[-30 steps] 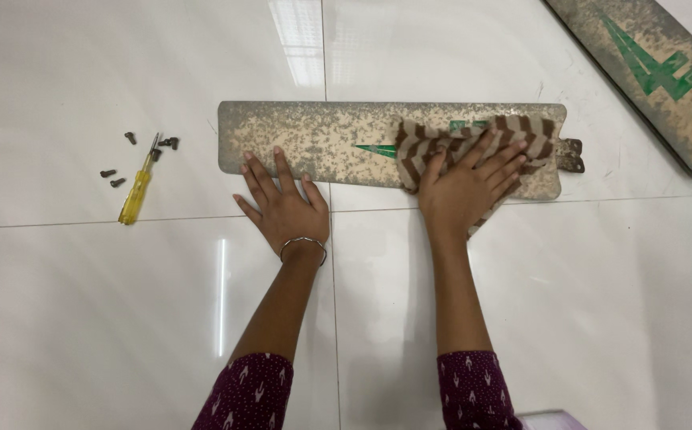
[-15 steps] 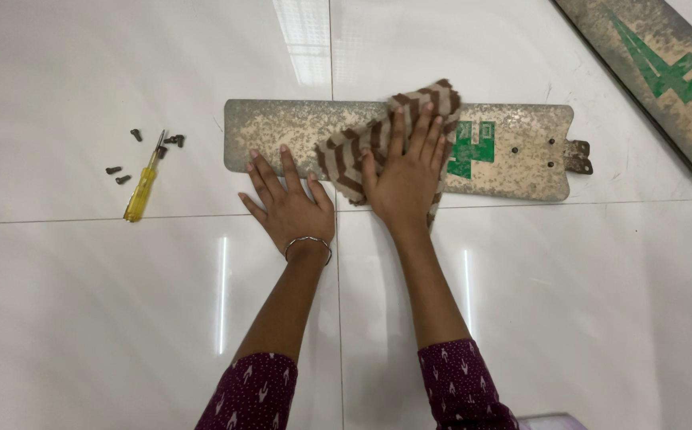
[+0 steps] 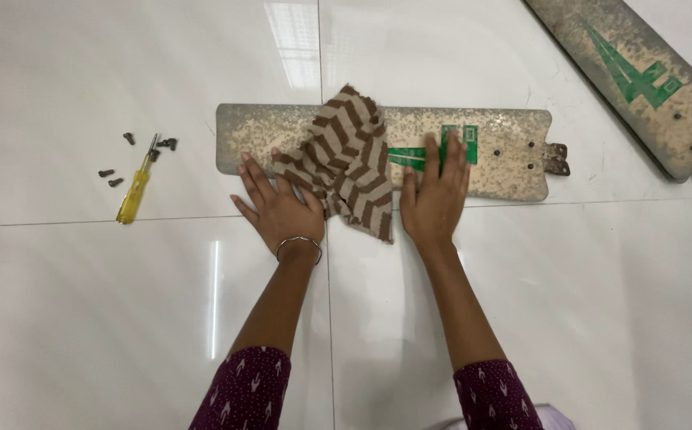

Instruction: The person wipes a ceiling fan blade with a cloth, then attaches the blade to the fan motor hub using screws and a screwdriver. The person repeats the process for a second blade.

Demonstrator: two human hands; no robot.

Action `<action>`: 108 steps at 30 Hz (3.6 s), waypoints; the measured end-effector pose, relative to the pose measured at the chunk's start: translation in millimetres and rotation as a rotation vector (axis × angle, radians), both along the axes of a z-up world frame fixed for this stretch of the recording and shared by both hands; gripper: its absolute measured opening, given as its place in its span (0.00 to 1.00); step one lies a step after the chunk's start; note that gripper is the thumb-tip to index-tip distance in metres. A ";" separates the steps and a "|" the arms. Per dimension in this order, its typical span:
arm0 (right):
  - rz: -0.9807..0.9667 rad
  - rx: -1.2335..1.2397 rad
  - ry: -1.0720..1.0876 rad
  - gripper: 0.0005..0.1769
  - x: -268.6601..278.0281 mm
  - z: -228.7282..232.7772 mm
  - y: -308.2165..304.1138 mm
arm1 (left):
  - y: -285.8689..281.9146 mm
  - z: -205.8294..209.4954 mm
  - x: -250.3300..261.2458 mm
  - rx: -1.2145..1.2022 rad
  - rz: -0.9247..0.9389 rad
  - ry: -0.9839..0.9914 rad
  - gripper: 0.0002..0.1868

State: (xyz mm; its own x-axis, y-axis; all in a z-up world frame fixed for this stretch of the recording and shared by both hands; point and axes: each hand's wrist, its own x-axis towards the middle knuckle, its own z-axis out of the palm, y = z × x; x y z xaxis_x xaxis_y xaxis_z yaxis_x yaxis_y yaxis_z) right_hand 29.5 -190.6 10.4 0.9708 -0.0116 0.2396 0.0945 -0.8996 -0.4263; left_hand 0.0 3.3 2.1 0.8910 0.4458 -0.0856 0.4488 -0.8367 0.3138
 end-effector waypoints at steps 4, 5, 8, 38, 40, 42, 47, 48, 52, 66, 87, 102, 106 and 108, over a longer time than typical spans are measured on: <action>-0.021 -0.053 0.005 0.31 -7.4 -17.5 -9.1 | -0.5 -6.3 -2.2 -0.010 -0.002 -0.023 0.18; -0.025 -0.049 0.013 0.31 -9.5 -19.0 -6.0 | 0.7 -6.8 -4.6 -0.009 -0.005 -0.016 0.18; -0.040 -0.032 -0.006 0.31 -5.2 -13.0 -4.5 | 1.5 -5.7 0.3 0.031 -0.017 -0.077 0.20; -0.074 -0.016 0.006 0.30 -5.1 -11.2 -4.3 | -89.7 -19.2 69.9 -0.067 -0.511 -0.357 0.32; -0.061 -0.035 -0.009 0.30 -5.1 -12.2 -5.8 | -88.5 -21.8 76.3 -0.091 -0.637 -0.270 0.30; -0.058 -0.047 -0.009 0.29 -6.2 -13.1 -5.2 | -82.4 -19.9 76.0 -0.089 -0.753 -0.204 0.29; -0.069 -0.040 0.003 0.30 -6.5 -12.7 -4.0 | -57.1 -10.2 71.5 -0.010 -0.934 -0.206 0.28; -0.066 -0.039 -0.002 0.30 -5.5 -12.4 -4.6 | -52.4 -10.3 72.1 -0.020 -0.943 -0.203 0.29; -0.060 -0.045 -0.019 0.30 -6.1 -10.8 -4.9 | -22.4 -16.0 76.2 -0.019 -0.943 -0.201 0.31; -0.063 -0.048 -0.003 0.30 -6.0 -15.8 -4.9 | 89.6 -24.7 86.0 0.099 -0.492 -0.208 0.36; -0.056 -0.051 0.019 0.29 -6.6 -11.8 -5.6 | -9.4 -10.0 74.6 0.049 -0.723 -0.131 0.35; -0.050 -0.041 0.014 0.29 -6.8 -12.7 -5.7 | 42.7 -23.3 98.3 0.110 -0.314 -0.060 0.39; -0.058 -0.048 -0.002 0.30 -4.5 -14.5 -5.4 | 4.4 -28.2 88.0 0.087 -0.352 -0.138 0.39; -0.065 -0.046 -0.017 0.31 -5.9 -16.5 -5.9 | -8.3 -28.5 70.2 0.062 -0.365 -0.150 0.38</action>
State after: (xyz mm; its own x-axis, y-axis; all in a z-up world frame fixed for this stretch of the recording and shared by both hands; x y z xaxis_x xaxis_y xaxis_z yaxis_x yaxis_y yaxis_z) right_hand 23.6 -196.5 -6.1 0.9641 -0.0633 0.2579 0.0418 -0.9228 -0.3830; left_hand 70.3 -5.0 -26.4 0.9925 0.0976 0.0742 0.0714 -0.9521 0.2974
